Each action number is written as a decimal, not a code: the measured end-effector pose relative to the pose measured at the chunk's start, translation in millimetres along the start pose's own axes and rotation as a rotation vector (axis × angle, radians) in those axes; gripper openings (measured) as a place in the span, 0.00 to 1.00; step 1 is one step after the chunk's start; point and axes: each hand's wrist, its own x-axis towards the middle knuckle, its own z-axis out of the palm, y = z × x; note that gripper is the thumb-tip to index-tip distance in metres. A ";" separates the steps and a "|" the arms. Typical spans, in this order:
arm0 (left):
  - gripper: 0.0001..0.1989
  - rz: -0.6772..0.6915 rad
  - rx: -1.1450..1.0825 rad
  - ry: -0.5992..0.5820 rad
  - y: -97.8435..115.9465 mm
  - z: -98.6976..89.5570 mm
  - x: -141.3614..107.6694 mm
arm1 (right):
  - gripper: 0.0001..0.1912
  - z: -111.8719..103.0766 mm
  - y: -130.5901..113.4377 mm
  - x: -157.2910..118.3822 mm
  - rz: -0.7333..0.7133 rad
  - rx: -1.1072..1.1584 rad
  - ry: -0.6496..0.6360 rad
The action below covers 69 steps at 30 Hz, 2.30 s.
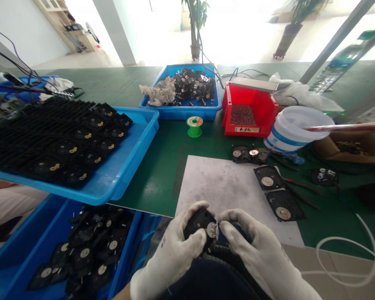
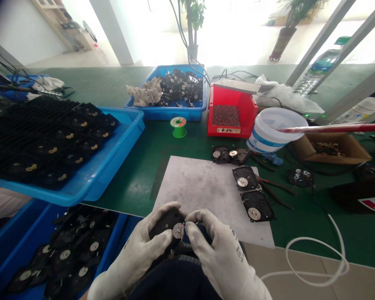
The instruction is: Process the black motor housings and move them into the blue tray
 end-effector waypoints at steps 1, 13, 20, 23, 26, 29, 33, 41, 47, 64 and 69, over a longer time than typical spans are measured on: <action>0.29 -0.004 0.003 -0.001 0.9 0.1 -0.2 | 0.12 0.2 -0.6 0.0 0.001 0.001 -0.002; 0.28 0.004 0.034 0.007 -0.1 -1.0 2.5 | 0.11 0.2 -0.9 -0.7 0.020 0.007 -0.011; 0.29 -0.008 0.035 0.009 -0.2 -0.6 0.4 | 0.12 0.1 -1.8 -0.1 0.013 0.008 -0.007; 0.29 -0.004 0.032 0.013 -1.6 -1.1 0.1 | 0.12 -0.1 -2.8 -0.6 0.019 0.016 0.011; 0.29 0.000 0.038 0.009 -1.8 -1.1 0.4 | 0.12 -1.0 -1.9 -1.0 0.007 0.008 -0.018; 0.28 0.004 0.032 0.001 -1.4 -0.2 1.0 | 0.12 -1.3 0.0 -1.4 0.019 0.005 -0.028; 0.29 0.001 0.022 0.002 -1.3 0.0 0.6 | 0.12 -0.9 2.4 -1.6 0.013 0.018 -0.015; 0.28 0.008 0.037 -0.011 -3.7 -0.9 1.5 | 0.11 0.6 -3.5 -1.0 0.030 0.066 -0.001; 0.26 0.004 -0.002 -0.023 -3.1 -2.4 1.4 | 0.19 -1.2 -17.9 -6.2 0.160 0.275 0.077; 0.23 0.000 -0.015 -0.068 -4.2 -8.6 -0.6 | 0.14 0.6 -25.3 -15.5 -0.039 -0.038 0.218; 0.24 0.000 0.009 -0.065 0.0 -8.4 0.0 | 0.11 -5.6 -12.1 -11.5 -0.386 -0.336 0.221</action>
